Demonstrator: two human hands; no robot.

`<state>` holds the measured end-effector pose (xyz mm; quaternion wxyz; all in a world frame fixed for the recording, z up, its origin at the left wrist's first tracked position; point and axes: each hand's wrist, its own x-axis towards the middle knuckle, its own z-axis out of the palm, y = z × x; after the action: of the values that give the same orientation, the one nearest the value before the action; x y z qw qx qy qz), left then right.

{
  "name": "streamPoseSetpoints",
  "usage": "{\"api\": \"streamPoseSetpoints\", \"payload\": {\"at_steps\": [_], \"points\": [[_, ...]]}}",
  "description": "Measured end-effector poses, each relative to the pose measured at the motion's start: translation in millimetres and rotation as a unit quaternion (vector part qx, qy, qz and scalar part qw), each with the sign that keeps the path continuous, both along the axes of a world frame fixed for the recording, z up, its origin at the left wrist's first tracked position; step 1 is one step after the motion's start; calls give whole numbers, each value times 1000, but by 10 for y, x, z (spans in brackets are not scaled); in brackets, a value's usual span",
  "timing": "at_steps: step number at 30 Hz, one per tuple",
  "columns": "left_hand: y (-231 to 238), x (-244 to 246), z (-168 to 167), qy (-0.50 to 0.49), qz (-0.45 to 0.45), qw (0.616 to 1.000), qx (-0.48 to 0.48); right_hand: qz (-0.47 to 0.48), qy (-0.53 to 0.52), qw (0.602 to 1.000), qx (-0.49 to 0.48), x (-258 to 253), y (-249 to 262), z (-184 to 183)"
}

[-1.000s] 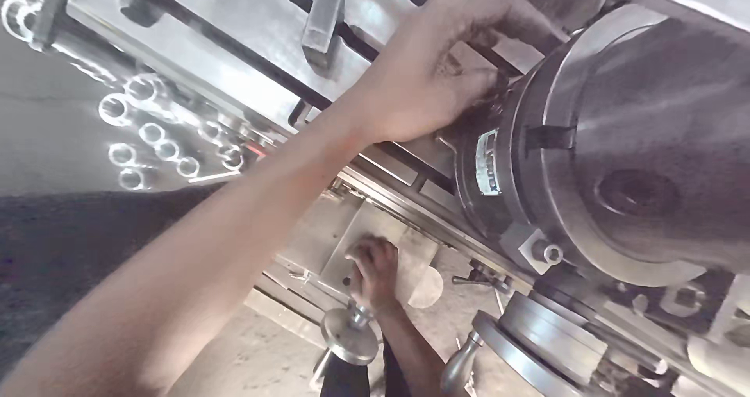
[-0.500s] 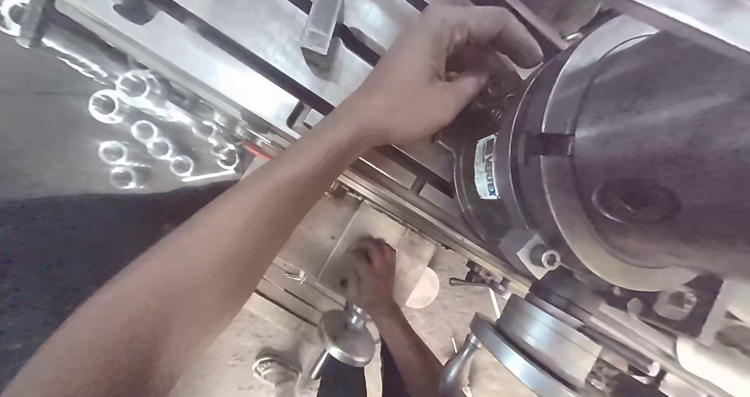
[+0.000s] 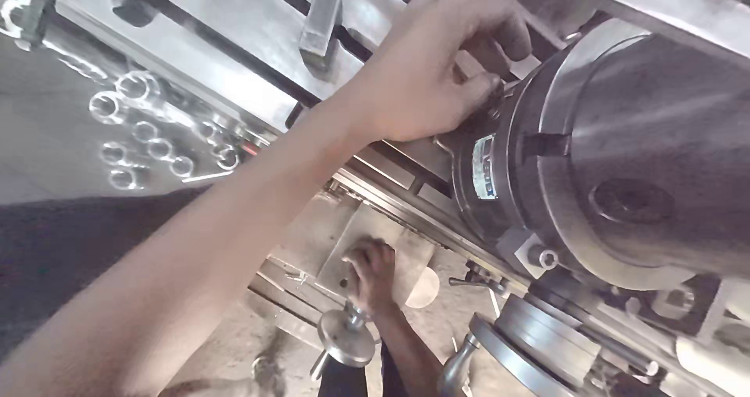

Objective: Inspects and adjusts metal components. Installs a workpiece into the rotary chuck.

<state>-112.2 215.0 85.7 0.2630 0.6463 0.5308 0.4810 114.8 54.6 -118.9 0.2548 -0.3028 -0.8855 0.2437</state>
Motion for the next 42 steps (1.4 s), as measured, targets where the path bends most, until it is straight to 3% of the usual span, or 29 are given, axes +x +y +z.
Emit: {"api": "streamPoseSetpoints", "payload": {"at_steps": [3, 10, 16, 22, 30, 34, 37, 40, 42], "points": [[8, 12, -28, 26, 29, 999, -23, -1, 1, 1000, 10, 1, -4, -19], [11, -4, -95, 9, -42, 999, -11, -3, 11, 1000, 17, 14, -7, -19], [49, 21, -80, 60, 39, 997, -13, -5, 7, 1000, 6, 14, -7, -23], [12, -27, -62, 47, -42, 998, -24, -4, 15, 1000, -1, 21, -11, -20], [4, 19, -91, 39, -44, 998, -38, 0, 5, 1000, -13, 20, -2, -2], [34, 36, -87, 111, 15, 994, -8, 0, 2, 1000, -7, 7, -10, -8], [-5, 48, -147, 66, 77, 994, 30, 1, 0, 1000, -9, -6, -3, 3], [-91, 12, -115, 15, 0, 999, -31, 0, -1, 1000, -10, -9, 9, 22], [-82, 17, -144, 35, -26, 997, -63, 0, 2, 1000, -1, 3, -7, 13]]}}
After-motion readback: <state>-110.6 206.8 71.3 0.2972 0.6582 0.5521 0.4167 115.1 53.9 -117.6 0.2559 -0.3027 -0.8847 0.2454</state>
